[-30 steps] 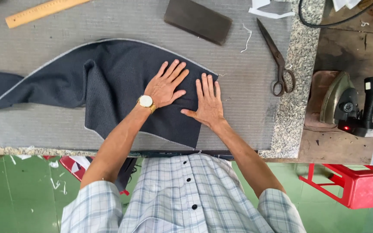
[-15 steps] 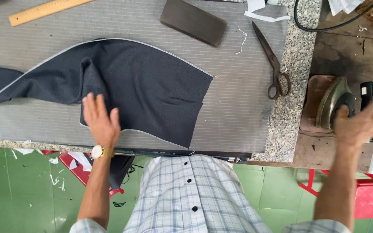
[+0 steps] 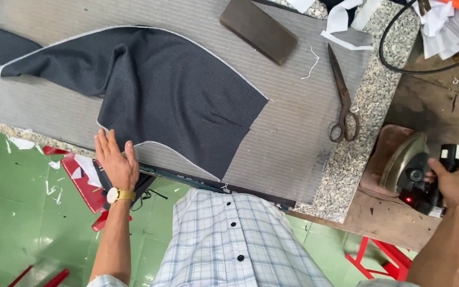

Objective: The person irons a dark fabric piece on a worktable using a steam iron and a pressing block, then trims excess material with scissors and applies a white strip to the edge before ironing again. The person repeatedly flips and repositions the fabric to press different sections.

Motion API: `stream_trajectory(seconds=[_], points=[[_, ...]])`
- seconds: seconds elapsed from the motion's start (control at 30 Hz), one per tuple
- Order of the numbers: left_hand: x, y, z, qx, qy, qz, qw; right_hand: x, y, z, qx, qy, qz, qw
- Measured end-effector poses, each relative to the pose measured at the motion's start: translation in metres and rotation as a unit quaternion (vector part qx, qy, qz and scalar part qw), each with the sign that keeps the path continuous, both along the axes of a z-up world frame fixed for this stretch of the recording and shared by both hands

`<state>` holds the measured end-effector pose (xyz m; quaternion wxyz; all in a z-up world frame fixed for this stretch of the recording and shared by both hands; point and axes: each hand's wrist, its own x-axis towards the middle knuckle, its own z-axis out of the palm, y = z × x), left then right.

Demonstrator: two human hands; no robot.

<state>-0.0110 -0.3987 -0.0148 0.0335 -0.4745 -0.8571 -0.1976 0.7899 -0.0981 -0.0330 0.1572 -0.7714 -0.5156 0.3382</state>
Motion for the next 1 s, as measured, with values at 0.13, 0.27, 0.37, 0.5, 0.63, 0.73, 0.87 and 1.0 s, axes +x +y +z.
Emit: stream_trajectory(seconds=[0.13,0.27,0.37,0.5,0.63,0.73,0.87,1.0], points=[[0.007,0.004,-0.011,0.019,-0.008,-0.022,1.000,-0.011,-0.014,0.026,-0.043,-0.014,-0.025,0.999],[-0.001,-0.023,-0.001,0.033,0.021,-0.014,0.999,-0.056,-0.040,0.074,-0.039,-0.078,-0.008,0.996],[-0.009,-0.027,0.005,0.052,0.037,-0.028,0.998,-0.091,-0.074,0.100,-0.048,-0.081,-0.019,0.995],[-0.013,-0.005,0.004,0.047,-0.008,-0.051,0.998,-0.188,-0.079,0.143,-0.137,-0.207,0.057,0.967],[-0.004,0.026,0.004,0.049,-0.044,-0.119,0.991,-0.287,-0.072,0.148,-0.103,-0.144,0.127,0.976],[0.012,0.040,-0.004,0.035,-0.033,-0.206,0.977,-0.378,-0.061,0.157,-0.150,-0.117,0.213,0.958],[0.031,0.045,-0.029,0.040,-0.061,-0.271,0.960,-0.484,-0.047,0.154,-0.100,-0.079,0.329,0.936],[0.031,0.041,-0.048,-0.007,-0.087,-0.285,0.955,-0.574,-0.021,0.143,-0.079,-0.116,0.448,0.883]])
